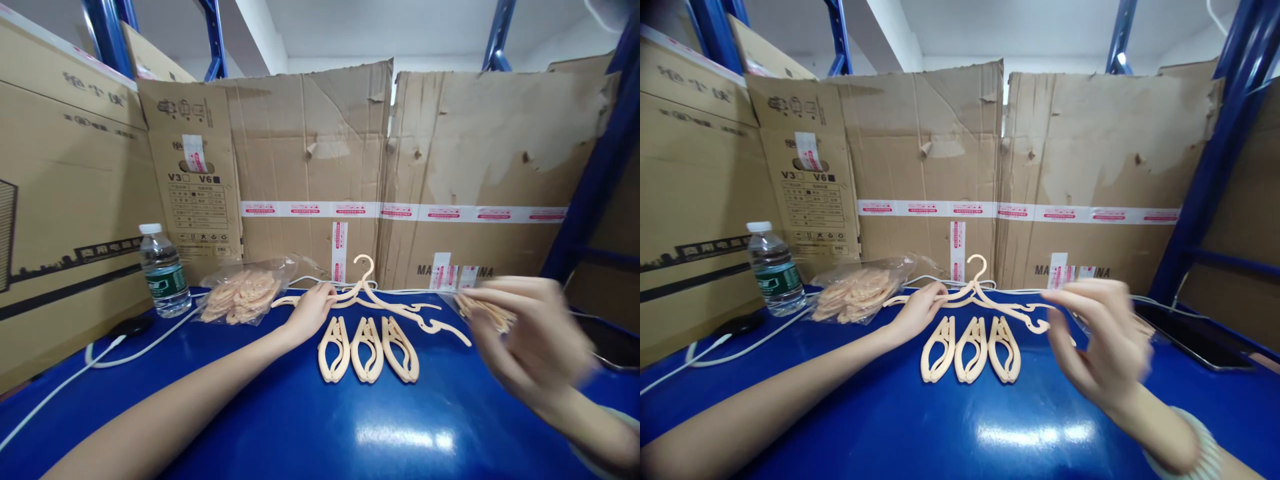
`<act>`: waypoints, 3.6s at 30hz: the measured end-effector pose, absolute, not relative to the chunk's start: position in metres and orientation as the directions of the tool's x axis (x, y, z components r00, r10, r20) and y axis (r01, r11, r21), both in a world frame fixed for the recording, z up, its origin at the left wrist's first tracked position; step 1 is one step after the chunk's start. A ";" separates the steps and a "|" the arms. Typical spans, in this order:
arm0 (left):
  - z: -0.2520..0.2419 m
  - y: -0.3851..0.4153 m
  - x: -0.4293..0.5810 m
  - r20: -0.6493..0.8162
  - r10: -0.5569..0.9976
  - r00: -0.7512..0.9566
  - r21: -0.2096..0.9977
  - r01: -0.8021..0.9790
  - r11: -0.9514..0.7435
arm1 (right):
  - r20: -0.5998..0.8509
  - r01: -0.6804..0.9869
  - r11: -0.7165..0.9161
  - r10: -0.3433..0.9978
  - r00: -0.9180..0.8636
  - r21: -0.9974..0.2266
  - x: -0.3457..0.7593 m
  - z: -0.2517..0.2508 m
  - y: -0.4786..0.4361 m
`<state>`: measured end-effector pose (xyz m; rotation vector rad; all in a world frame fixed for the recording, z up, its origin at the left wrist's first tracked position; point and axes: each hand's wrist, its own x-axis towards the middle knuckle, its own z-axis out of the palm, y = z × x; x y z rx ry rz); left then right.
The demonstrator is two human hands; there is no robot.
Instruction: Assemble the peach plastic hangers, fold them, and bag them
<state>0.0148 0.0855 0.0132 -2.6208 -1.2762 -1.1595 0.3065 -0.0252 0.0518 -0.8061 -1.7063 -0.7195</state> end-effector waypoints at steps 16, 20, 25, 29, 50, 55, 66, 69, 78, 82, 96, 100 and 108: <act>0.015 0.010 0.015 0.809 0.428 0.403 0.196 0.500 -0.843 | 0.684 0.901 0.431 0.673 -0.282 -0.053 0.333 0.030 0.018; -0.004 -0.012 0.013 0.519 0.839 0.163 0.750 0.383 -0.539 | 0.626 0.879 0.436 0.745 -0.233 -0.192 0.331 0.026 0.018; -0.005 0.003 0.012 0.181 0.954 -0.238 0.972 -0.108 -0.211 | 0.520 0.828 0.497 0.794 -0.314 -0.260 0.324 0.015 0.018; -0.001 0.006 0.009 0.215 0.949 -0.233 0.970 -0.058 -0.234 | 0.437 0.820 0.523 0.809 -0.393 -0.231 0.317 0.010 0.013; 0.003 0.003 0.009 0.258 0.962 -0.090 0.965 0.064 -0.253 | 0.617 0.774 0.625 0.572 -0.541 0.098 0.310 0.016 0.006; -0.001 0.001 0.009 0.280 0.960 -0.005 0.954 0.114 -0.277 | 0.644 0.828 0.560 0.634 -0.428 -0.001 0.315 0.010 0.005; 0.001 -0.002 0.009 0.239 0.969 0.065 0.967 0.077 -0.244 | 0.738 0.719 0.676 0.567 -0.367 -0.162 0.308 0.005 0.006; 0.002 -0.001 0.010 0.233 0.970 0.067 0.970 0.047 -0.237 | 0.749 0.630 0.691 0.614 -0.251 -0.355 0.305 0.006 0.006; 0.002 -0.004 0.012 0.236 0.966 0.101 0.971 -0.047 -0.233 | 0.410 0.251 0.408 0.911 -0.045 -0.878 0.310 0.005 0.012; -0.001 0.000 0.011 0.238 0.971 0.009 0.970 -0.054 -0.237 | 0.385 0.195 0.381 0.923 -0.017 -0.904 0.309 0.003 0.014; 0.002 -0.013 0.020 0.247 0.950 0.191 0.969 -0.030 -0.246 | 0.250 -0.053 0.245 0.956 -0.155 -0.968 0.276 0.004 -0.010; 0.000 -0.014 0.021 0.262 0.936 0.234 0.961 0.020 -0.274 | 0.237 -0.116 0.209 0.904 -0.356 -0.971 0.267 0.004 -0.020; -0.003 -0.017 0.021 0.337 0.917 0.213 0.939 -0.008 -0.344 | 0.121 0.236 0.299 0.818 -0.563 -0.925 0.273 0.005 -0.035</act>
